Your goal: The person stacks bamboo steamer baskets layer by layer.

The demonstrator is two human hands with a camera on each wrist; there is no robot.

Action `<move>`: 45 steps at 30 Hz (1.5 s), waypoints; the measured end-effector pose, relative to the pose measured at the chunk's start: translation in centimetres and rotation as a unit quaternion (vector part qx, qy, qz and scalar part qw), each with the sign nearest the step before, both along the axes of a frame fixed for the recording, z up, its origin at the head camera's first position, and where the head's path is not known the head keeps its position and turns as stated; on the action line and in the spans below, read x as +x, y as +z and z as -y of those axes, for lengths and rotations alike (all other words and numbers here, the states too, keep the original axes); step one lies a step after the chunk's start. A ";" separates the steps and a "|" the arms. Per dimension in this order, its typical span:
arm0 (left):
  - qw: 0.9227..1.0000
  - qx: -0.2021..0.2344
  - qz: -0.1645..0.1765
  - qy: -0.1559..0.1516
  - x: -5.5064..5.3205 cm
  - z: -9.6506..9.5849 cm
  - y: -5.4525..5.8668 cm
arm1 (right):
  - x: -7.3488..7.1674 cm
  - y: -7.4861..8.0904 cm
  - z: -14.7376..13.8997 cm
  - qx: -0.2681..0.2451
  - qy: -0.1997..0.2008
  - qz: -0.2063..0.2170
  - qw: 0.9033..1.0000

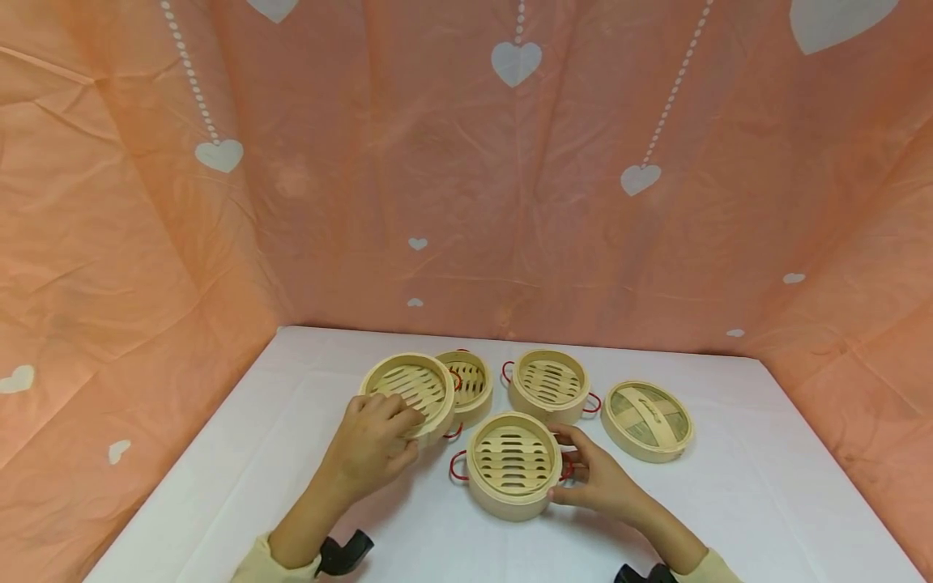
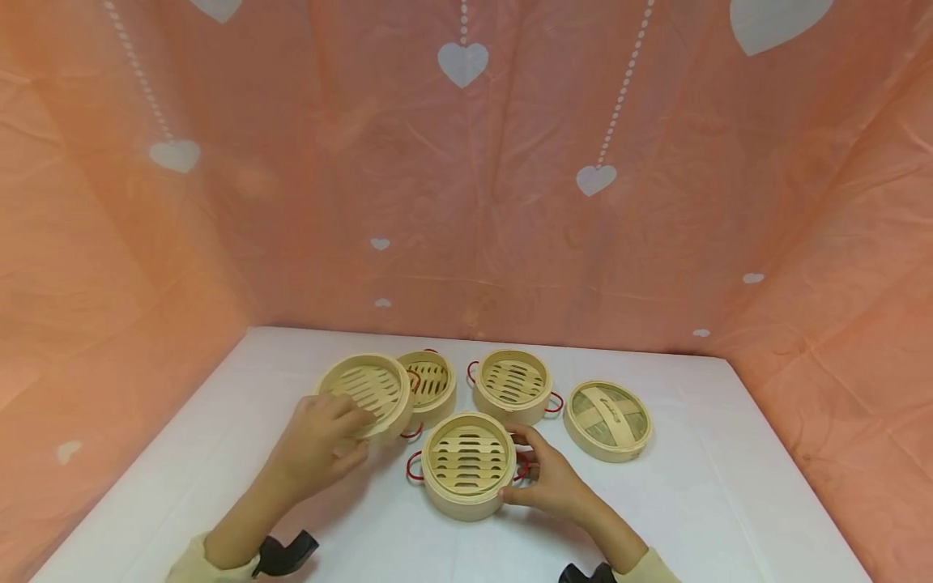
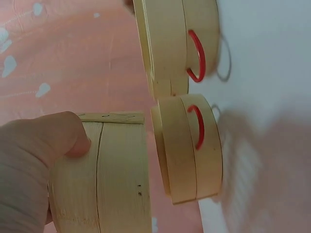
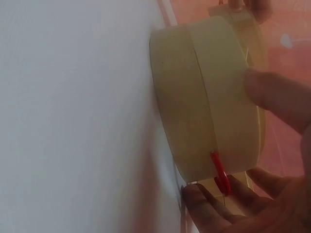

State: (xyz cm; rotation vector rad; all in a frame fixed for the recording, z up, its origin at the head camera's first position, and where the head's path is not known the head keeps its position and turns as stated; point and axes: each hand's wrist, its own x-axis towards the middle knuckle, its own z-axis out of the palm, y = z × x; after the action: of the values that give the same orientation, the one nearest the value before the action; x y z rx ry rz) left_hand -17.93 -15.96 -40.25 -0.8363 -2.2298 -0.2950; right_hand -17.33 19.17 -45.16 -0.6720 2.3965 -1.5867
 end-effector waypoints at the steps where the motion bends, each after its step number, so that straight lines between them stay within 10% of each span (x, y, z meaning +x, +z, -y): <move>1: 1.000 -0.001 0.001 -0.001 0.0 -0.2 0.0 | 0.0 0.0 0.0 0.001 0.000 0.000 1.000; 45: 0.994 -0.026 0.012 -0.101 0.8 -4.9 0.4 | -0.2 -0.2 -0.1 0.003 0.003 0.001 1.000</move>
State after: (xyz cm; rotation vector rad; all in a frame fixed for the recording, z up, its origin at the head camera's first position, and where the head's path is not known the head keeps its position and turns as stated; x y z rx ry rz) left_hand -17.14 -11.02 -39.82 -1.0946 -2.1859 -0.3454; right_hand -17.51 19.27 -45.32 -0.6771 2.3950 -1.5763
